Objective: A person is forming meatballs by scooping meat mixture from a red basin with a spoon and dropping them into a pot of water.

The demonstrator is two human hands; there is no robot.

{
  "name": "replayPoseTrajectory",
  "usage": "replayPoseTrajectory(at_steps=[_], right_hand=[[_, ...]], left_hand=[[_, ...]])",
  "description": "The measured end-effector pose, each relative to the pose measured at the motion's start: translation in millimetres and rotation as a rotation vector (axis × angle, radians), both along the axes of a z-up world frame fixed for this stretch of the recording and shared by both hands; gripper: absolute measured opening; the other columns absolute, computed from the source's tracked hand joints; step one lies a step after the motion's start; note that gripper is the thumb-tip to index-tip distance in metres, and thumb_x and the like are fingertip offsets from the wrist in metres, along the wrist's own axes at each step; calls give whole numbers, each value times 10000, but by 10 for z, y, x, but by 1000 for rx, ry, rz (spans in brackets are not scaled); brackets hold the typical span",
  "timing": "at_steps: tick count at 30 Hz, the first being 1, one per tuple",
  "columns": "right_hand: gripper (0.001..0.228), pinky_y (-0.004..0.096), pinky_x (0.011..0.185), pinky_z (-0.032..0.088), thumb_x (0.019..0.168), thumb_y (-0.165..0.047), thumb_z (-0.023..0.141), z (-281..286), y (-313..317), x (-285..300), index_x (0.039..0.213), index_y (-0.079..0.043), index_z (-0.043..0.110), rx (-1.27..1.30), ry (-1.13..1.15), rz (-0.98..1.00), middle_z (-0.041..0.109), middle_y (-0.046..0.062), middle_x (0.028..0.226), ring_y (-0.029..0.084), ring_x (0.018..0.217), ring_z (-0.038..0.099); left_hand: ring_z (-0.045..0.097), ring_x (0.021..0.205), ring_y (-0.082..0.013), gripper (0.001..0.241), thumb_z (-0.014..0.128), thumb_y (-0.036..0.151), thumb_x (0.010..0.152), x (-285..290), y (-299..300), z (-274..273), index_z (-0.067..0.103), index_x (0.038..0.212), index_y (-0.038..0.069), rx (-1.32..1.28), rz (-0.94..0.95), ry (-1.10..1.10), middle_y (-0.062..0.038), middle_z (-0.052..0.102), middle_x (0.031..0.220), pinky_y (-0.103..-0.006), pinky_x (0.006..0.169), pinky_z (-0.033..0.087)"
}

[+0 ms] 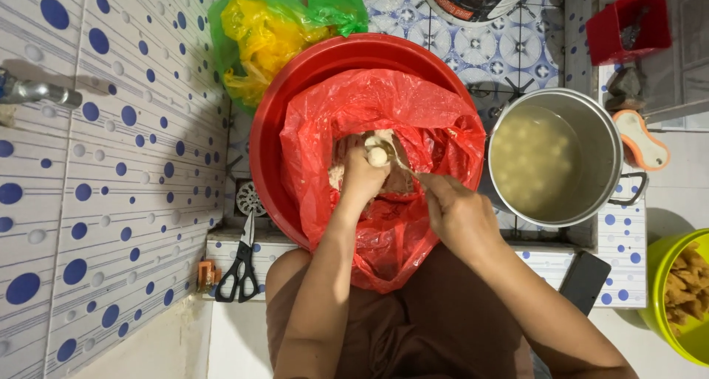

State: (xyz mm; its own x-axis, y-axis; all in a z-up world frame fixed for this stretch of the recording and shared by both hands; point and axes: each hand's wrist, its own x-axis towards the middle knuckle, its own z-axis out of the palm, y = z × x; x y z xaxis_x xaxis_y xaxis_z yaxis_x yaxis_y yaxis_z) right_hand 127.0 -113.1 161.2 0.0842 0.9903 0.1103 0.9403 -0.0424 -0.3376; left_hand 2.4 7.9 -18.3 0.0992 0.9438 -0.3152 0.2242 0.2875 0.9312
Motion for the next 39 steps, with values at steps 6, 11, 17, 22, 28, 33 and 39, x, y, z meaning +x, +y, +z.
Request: replayPoseTrajectory(at_steps=[6,11,17,22,28,33,39], right_hand=[[199,345,556,538,905,-46,683,-300,1,258,1054,-107,801,-131,601,-134,725,122,622,238,565,705],[192,237,493,432,890,-17,663,-217,-164,497,1024,-24,800,-173,958,-225,689,102,581,101,504,537],[179,247,481,353,936,-12,643,-588,-513,1474,1058,-5,775,11,828,-461,653,138,614,117,509,466],[198,378,751,532,949,-153,669,-1362,-634,2344,1089,-188,805,-89,360,-639,750,36,734,274,803,731],[191,381,746,575,977,-99,667,-1909,-485,2586,1100,-150,804,-128,174,-654,757,39,725,271,754,756],[241,501,743,606,992,-98,643,-1920,-418,2583,1183,-147,782,-156,45,-557,777,166,936,399,863,758],[233,508,766,618,1022,-148,613,-1729,-523,2582,1193,-186,767,-157,-42,-583,767,150,954,396,891,759]], left_hand=[[746,865,-316,179,696,256,801,-21,-31,263,781,855,108,90,-144,346,-101,734,731,-434,718,584],[726,949,-374,163,750,211,812,25,18,-159,775,944,119,226,-171,299,-157,753,862,-471,818,578],[709,960,-440,231,829,145,781,112,38,-379,757,973,38,426,-159,217,-236,748,887,-507,816,567],[721,901,-430,292,875,253,729,90,119,-837,767,936,79,452,-200,426,-225,742,832,-515,801,580],[704,880,-469,234,815,199,749,46,119,-1226,736,912,50,378,-231,474,-249,717,808,-541,787,564],[678,1070,-473,418,759,179,807,27,71,-1416,653,1191,55,211,-284,555,-291,723,1050,-534,924,537],[-8,1529,-485,1218,929,134,621,0,282,-2464,198,1592,70,6,-486,1030,-282,125,1656,-715,1124,329]])
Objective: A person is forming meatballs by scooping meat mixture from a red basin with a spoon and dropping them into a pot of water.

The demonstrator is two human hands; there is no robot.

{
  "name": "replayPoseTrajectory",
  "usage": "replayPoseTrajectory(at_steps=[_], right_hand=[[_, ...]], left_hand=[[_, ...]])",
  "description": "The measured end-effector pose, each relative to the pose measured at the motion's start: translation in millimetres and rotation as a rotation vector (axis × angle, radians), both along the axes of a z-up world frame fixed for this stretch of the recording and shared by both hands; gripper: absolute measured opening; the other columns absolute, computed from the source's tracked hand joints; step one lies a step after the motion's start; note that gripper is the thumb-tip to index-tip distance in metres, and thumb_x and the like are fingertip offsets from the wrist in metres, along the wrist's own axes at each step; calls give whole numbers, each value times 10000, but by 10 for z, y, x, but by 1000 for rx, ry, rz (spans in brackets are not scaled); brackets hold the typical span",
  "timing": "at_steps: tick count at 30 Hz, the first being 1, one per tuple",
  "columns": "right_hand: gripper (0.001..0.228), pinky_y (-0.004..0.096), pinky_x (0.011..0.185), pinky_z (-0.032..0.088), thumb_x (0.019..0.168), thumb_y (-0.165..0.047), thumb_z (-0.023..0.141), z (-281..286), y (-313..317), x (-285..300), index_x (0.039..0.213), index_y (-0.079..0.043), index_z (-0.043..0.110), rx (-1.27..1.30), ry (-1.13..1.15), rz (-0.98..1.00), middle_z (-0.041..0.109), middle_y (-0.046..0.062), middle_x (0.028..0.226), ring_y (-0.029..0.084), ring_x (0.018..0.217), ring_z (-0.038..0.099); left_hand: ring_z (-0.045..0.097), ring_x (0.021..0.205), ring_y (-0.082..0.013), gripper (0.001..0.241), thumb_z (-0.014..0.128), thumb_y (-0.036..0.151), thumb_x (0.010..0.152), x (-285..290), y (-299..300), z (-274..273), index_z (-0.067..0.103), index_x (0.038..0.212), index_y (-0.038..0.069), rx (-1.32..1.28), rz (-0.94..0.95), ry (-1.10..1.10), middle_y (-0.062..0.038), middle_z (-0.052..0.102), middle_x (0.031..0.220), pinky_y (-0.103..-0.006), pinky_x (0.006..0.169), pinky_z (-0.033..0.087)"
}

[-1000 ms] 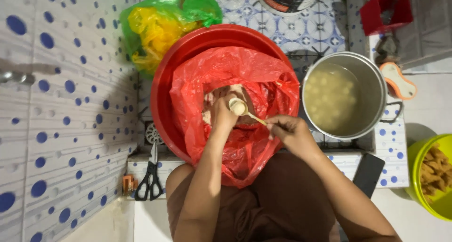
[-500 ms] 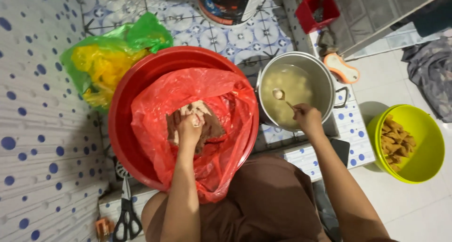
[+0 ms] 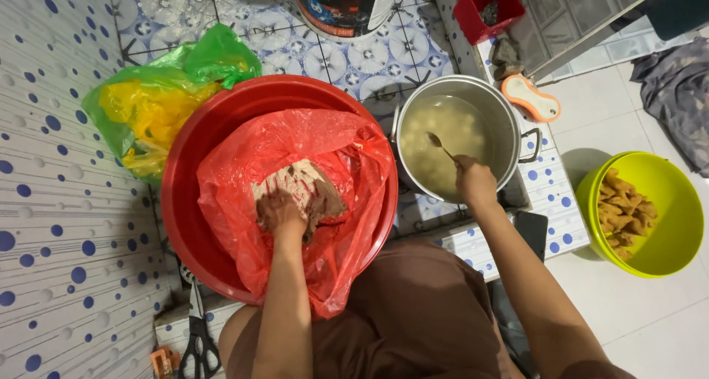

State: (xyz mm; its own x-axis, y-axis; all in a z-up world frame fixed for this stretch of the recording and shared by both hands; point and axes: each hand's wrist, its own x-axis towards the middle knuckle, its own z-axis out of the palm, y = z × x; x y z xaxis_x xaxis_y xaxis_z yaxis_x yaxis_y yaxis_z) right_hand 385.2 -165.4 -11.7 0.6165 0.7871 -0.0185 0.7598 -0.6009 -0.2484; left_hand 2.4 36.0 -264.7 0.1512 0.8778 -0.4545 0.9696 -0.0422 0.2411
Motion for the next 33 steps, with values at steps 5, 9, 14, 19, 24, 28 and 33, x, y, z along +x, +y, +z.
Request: replayPoseTrajectory(at_steps=[5,9,14,19,24,28,33], right_hand=[[225,502,768,622,1015,-152,609,-24,-108,30,1145,-187,789,-150,4,2,783,168,928,395,901,766],[241,513,790,615,1031,-175,600,236,-107,-114,1180,-214,785,-86,67,-49,786,179,952,402,917,763],[233,486,764,619,1022,-138,608,270,-221,-158,1151,-165,800,-116,45,-54,786,192,914,389,883,772],[224,494,686,591,991,-37,638,391,-385,-317,1140,-75,800,153,244,-82,755,259,860,436,795,747],[248,297,502,449,975,-115,652,450,-538,-639,1171,10,739,422,720,-246,704,150,724,160,502,559],[246,207,358,347,967,-65,648,473,-588,-1024,1187,39,688,655,1082,-355,668,169,732,104,415,440],[220,177,359,316,966,-63,639,497,-572,-1524,1161,20,696,815,1254,-495,687,153,734,76,405,423]], left_hand=[[165,1504,-478,723,607,346,887,-16,-126,511,403,1553,152,-215,-243,299,-182,224,1672,-848,979,310],[393,1414,-455,510,634,364,831,-51,-176,-203,712,1289,152,-121,-251,126,-178,467,1520,-672,999,446],[427,1386,-428,511,618,368,827,83,-307,1742,726,1231,75,-12,-274,157,-201,570,1408,-619,1068,406],[632,1260,-380,505,642,446,836,-31,-192,1584,755,1195,109,-160,23,-140,-203,725,1238,-519,1059,498],[643,760,-286,415,658,105,681,-215,-207,1812,719,1072,-21,-338,631,-1308,-133,648,865,-437,605,594],[618,498,-241,220,613,206,815,-558,-117,1834,666,970,59,-604,505,-1680,-130,555,574,-271,357,472],[651,767,-272,582,646,683,869,-410,-437,3055,573,832,107,-641,928,-2163,-64,598,720,-379,725,563]])
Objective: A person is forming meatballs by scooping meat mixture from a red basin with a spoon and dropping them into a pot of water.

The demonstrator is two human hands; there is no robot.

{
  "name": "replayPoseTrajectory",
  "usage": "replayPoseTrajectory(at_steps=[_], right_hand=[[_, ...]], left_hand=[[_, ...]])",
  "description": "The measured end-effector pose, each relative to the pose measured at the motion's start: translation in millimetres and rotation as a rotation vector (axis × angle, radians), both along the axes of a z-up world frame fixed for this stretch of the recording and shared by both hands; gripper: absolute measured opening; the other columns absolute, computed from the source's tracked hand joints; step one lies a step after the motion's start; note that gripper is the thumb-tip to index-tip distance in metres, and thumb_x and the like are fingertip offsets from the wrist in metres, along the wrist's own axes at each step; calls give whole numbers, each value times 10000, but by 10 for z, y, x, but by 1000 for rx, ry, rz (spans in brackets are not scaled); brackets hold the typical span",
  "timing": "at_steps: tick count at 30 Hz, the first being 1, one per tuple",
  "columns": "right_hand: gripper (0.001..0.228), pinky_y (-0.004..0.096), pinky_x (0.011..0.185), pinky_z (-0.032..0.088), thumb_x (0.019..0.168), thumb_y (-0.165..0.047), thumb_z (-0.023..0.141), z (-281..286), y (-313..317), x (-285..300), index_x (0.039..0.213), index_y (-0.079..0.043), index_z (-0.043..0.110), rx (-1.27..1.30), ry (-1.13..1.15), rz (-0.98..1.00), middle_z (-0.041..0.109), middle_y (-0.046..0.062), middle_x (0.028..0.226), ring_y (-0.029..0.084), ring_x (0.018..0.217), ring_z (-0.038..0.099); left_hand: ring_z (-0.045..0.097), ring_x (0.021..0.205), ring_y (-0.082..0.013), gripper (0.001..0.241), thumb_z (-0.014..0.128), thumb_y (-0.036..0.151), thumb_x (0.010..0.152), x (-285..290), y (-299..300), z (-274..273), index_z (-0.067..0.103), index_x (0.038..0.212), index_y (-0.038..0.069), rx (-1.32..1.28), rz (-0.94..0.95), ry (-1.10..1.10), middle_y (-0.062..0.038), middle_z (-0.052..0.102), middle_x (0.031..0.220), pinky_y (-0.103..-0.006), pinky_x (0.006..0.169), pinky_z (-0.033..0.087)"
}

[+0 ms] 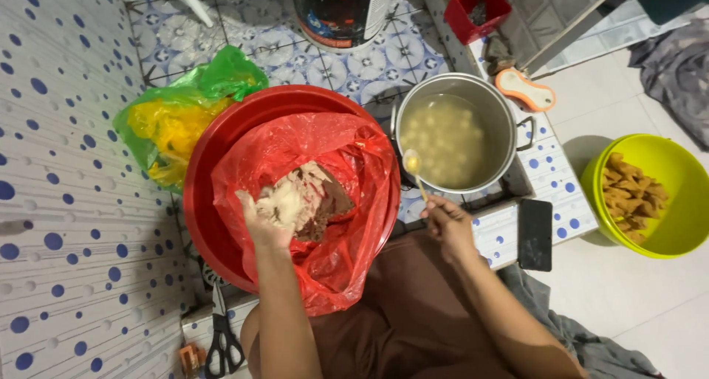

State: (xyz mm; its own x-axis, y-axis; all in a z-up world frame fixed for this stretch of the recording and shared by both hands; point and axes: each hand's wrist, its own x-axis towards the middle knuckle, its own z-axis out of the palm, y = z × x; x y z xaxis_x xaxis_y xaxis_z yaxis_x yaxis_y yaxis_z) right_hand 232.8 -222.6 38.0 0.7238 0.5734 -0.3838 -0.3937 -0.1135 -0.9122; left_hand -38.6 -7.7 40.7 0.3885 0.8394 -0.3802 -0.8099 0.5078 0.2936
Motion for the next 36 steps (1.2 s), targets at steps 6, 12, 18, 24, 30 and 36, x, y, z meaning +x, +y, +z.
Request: replayPoseTrajectory(at_steps=[6,12,18,24,30,36], right_hand=[[220,191,353,304,984,-64,640,-308,-36,-183,1182,11,699,15,15,-77,694,175,739,107,405,422],[209,197,353,316,987,-74,655,-371,38,-232,1171,15,701,32,-25,-69,693,192,742,114,403,433],[215,197,339,308,983,-69,655,-462,73,-190,1178,4,708,34,-37,-81,693,191,732,112,386,429],[205,183,342,307,987,-73,650,-472,106,-205,1173,-3,702,31,-67,-54,687,176,731,102,395,442],[206,186,344,311,987,-68,651,-429,137,-234,1172,7,701,24,-89,-54,679,176,728,94,395,431],[191,182,352,312,1002,-74,637,-493,122,-229,1175,-20,694,19,-94,-50,679,160,733,94,398,425]], left_hand=[[694,806,-199,225,738,234,915,147,-97,-81,664,1078,98,74,94,245,-32,677,820,-358,809,596],[719,901,-242,305,777,133,803,241,-149,-299,645,1077,134,53,-47,342,-63,717,929,-390,832,604],[655,549,-143,191,844,103,791,337,-294,185,687,899,81,156,-37,545,-49,610,635,-261,479,544],[587,547,-83,370,960,62,615,448,-285,16,649,788,161,225,-50,868,32,609,635,-245,479,478],[685,1106,-393,736,872,698,641,395,-173,-20,739,1024,83,511,-625,1663,-192,745,1063,-504,954,542],[644,1172,-429,437,623,521,949,390,-3,-824,678,1130,128,471,-432,1306,-212,714,1152,-500,998,507]])
